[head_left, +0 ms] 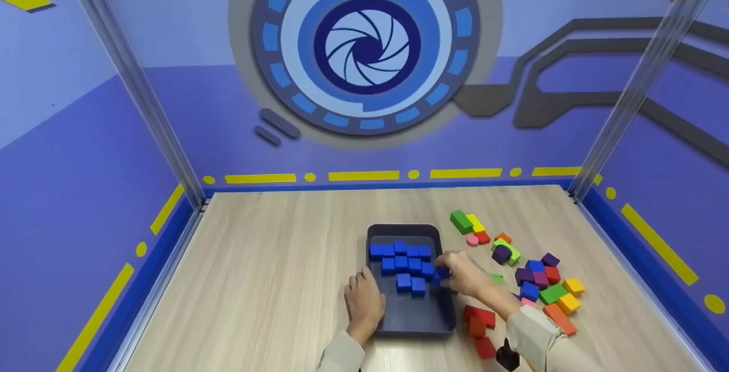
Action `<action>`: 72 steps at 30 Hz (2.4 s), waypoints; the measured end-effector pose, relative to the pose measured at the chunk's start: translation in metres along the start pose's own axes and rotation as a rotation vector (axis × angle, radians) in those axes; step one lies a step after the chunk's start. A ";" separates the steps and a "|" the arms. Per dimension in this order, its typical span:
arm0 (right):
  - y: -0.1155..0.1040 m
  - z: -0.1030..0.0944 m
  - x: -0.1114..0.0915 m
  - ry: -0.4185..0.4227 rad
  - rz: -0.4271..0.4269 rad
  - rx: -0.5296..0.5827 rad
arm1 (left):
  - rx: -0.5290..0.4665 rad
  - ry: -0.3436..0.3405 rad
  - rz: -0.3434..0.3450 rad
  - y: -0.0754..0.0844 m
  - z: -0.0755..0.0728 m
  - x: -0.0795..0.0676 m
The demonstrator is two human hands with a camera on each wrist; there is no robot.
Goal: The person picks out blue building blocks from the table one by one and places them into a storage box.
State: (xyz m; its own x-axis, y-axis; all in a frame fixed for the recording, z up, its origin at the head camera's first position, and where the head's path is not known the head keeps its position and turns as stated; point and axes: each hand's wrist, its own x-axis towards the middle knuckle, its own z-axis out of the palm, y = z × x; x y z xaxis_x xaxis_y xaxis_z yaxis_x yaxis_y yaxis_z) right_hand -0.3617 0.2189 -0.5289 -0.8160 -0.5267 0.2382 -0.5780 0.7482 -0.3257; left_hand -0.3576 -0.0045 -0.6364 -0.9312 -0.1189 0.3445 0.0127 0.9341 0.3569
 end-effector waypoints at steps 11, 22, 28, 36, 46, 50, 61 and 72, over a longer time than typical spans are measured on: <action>-0.004 0.027 0.002 -0.071 -0.097 -0.118 | 0.002 -0.016 0.020 0.007 0.003 -0.006; 0.005 0.033 0.009 -0.058 -0.047 0.029 | -0.002 -0.009 0.011 -0.005 0.000 0.001; 0.040 0.005 -0.002 0.165 0.226 0.040 | -0.003 0.001 -0.010 -0.010 -0.001 0.000; 0.118 -0.017 -0.066 0.221 0.578 -0.078 | 0.003 -0.009 0.008 -0.006 -0.002 -0.001; 0.140 -0.025 -0.083 0.144 0.738 -0.146 | -0.007 -0.011 -0.001 -0.003 -0.002 0.002; 0.141 -0.026 -0.084 0.118 0.758 -0.168 | -0.012 -0.031 -0.014 0.000 -0.002 0.002; 0.138 -0.039 -0.086 0.090 0.677 -0.083 | 0.009 0.012 0.016 0.003 -0.001 0.006; 0.068 -0.066 -0.020 0.258 0.406 0.015 | 0.023 0.025 0.006 -0.002 -0.002 0.002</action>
State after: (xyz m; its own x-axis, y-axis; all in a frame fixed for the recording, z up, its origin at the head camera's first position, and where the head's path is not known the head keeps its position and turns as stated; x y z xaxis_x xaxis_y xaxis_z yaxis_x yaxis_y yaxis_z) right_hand -0.3839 0.3066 -0.4956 -0.9486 -0.0739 0.3077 -0.2142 0.8658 -0.4523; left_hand -0.3591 -0.0073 -0.6345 -0.9219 -0.1216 0.3678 0.0093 0.9422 0.3349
